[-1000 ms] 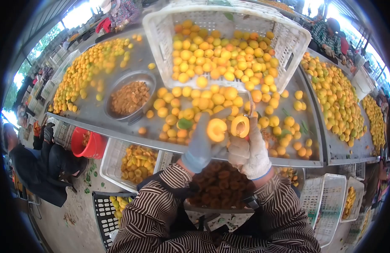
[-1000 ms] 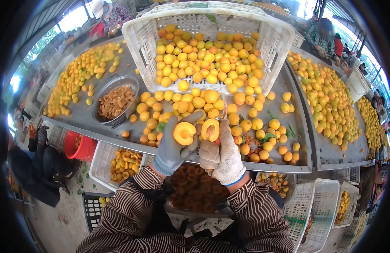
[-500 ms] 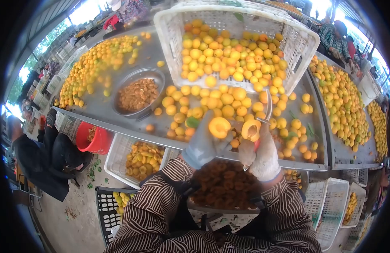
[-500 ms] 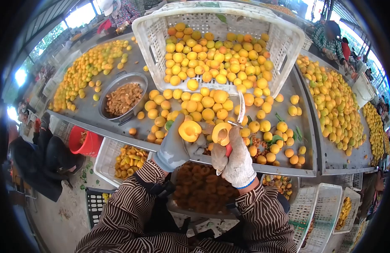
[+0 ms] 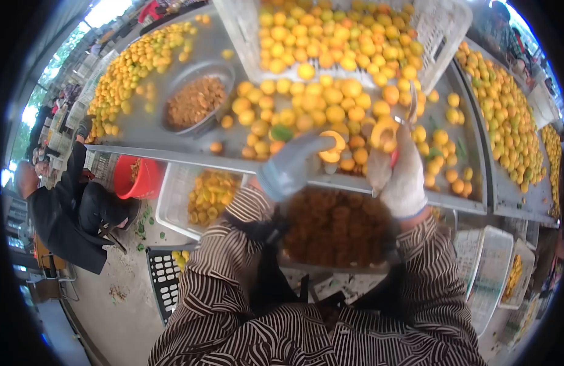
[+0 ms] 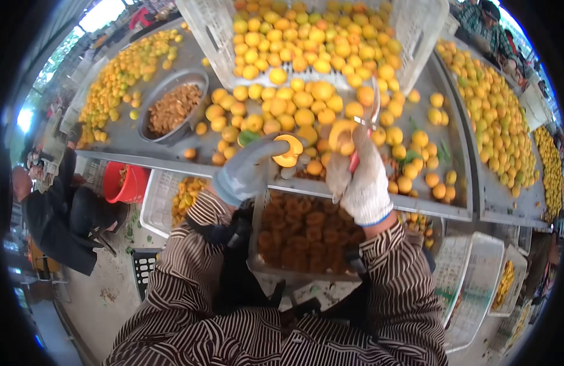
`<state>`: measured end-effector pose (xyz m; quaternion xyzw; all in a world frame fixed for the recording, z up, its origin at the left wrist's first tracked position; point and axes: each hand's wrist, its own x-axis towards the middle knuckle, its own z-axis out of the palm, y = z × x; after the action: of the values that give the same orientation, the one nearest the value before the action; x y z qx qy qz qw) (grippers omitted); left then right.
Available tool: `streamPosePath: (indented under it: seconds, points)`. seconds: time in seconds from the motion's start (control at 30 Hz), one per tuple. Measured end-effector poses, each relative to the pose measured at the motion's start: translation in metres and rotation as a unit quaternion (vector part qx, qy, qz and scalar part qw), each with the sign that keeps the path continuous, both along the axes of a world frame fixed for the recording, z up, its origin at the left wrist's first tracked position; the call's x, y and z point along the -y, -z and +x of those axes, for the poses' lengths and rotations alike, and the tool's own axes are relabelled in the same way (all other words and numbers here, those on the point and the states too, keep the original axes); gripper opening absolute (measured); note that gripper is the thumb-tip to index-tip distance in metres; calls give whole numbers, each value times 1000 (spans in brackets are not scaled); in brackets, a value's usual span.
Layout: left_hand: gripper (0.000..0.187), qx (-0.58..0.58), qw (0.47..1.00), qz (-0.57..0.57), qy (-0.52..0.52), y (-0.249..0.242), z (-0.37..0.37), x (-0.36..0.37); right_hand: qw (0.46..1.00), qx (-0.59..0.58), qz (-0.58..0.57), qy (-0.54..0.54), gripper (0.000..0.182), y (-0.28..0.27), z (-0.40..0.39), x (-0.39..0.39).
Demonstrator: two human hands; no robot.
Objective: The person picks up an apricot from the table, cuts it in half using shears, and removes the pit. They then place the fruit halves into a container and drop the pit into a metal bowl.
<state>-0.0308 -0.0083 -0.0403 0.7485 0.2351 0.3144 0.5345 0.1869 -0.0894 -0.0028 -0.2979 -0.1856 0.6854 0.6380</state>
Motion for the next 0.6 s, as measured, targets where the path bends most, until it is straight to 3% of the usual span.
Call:
streamPosePath:
  seconds: [0.03, 0.1, 0.13, 0.23, 0.37, 0.43, 0.5, 0.57, 0.6]
  points:
    - [36, 3, 987, -141, 77, -11, 4, -1, 1000, -5, 17, -4, 38, 3, 3, -1]
    - [37, -49, 948, -293, 117, -48, 10, 22, 999, -7, 37, -31, 38, 6, 11, 0]
    - [41, -113, 941, -281, 152, -54, 13, 25, 999, 7, 45, -9, 36, 1, 10, 0]
    - [39, -137, 920, -264, 255, -35, 15, 31, 998, 33, 48, 24, 34, -9, 10, 5]
    - [42, -200, 887, -290, 299, -30, 16, 39, 997, 35, 62, 15, 31, -10, 18, 7]
    - [41, -221, 895, -272, 276, -24, 16, 44, 997, 22, 80, 9, 31, -7, 23, 9]
    - [40, -293, 901, -172, 269, -6, 18, 42, 993, 68, 98, 24, 31, -10, 25, 12]
    - [39, -565, 797, 22, 212, 4, 32, 44, 994, 64, 84, 27, 33, -11, 31, 15]
    - [39, -569, 794, 26, 213, 9, 37, 42, 992, 78, 98, 21, 33, -11, 33, 16]
